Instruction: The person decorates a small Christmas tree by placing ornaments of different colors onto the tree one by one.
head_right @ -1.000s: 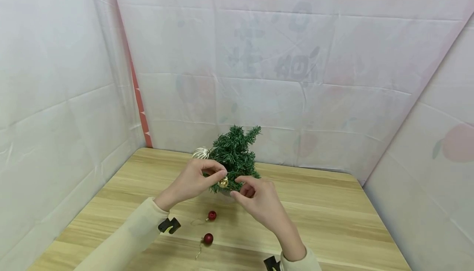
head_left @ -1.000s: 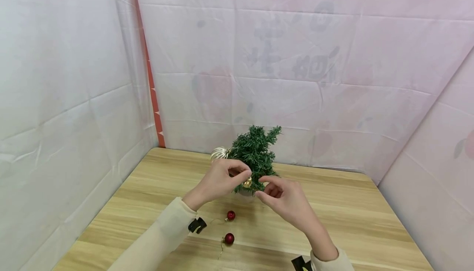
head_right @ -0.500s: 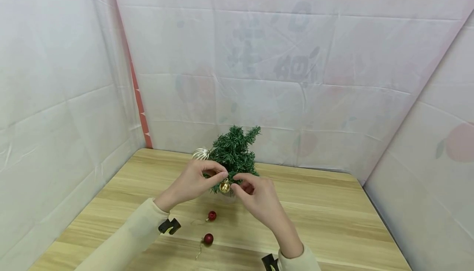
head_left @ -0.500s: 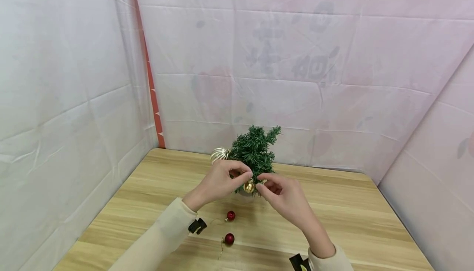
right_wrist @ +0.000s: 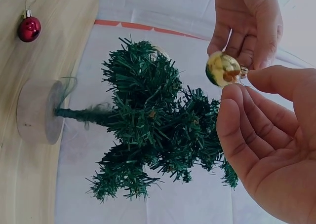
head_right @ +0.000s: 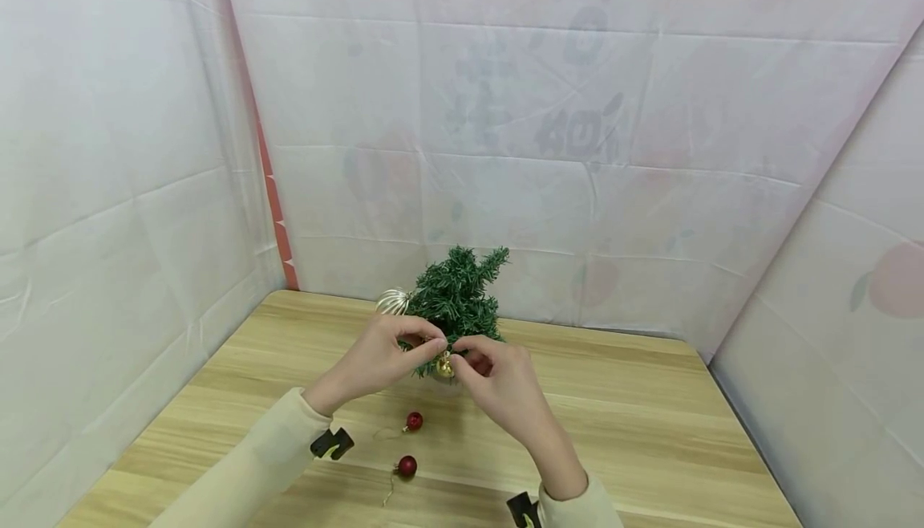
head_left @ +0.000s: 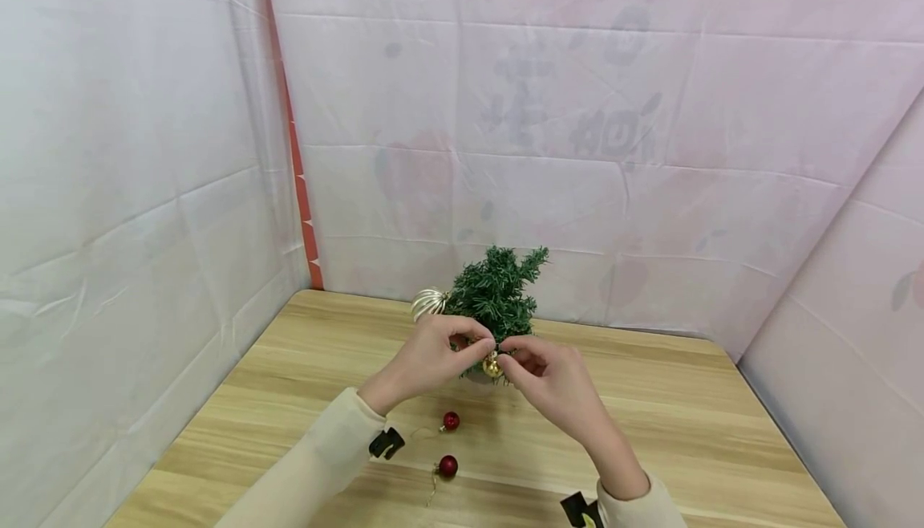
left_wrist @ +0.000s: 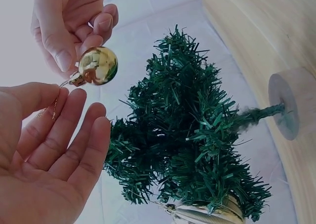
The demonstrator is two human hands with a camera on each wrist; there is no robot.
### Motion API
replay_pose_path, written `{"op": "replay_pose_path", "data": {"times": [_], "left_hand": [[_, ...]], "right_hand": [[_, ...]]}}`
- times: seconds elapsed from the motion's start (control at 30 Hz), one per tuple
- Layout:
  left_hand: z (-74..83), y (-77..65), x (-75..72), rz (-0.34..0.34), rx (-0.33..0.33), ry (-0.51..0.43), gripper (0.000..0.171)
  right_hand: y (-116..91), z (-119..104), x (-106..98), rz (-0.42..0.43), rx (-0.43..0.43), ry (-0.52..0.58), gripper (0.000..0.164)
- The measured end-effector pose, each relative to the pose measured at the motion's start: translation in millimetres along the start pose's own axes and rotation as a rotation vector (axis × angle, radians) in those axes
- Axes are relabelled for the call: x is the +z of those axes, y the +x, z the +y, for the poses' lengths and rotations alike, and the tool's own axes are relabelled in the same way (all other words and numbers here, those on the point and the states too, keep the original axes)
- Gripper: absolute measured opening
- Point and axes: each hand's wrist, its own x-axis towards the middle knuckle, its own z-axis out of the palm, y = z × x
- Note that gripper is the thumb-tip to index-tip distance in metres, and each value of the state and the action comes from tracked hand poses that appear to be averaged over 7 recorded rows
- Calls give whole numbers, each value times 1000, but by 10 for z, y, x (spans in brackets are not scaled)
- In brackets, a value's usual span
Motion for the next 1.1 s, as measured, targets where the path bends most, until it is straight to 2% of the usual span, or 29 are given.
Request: {"op": "replay_pose_path", "data": {"times": [0.33, 0.7, 1.1], "left_hand": [[13, 0, -15, 7, 12, 2, 14], [-54, 1, -48, 7, -47, 18, 14], [-117, 37, -74, 24, -45, 28, 16]], "right_hand": [[40, 6, 14, -6, -31, -19, 12], [104, 13, 33, -4, -48, -19, 8], [185, 36, 66, 11, -38, -34, 9]]}}
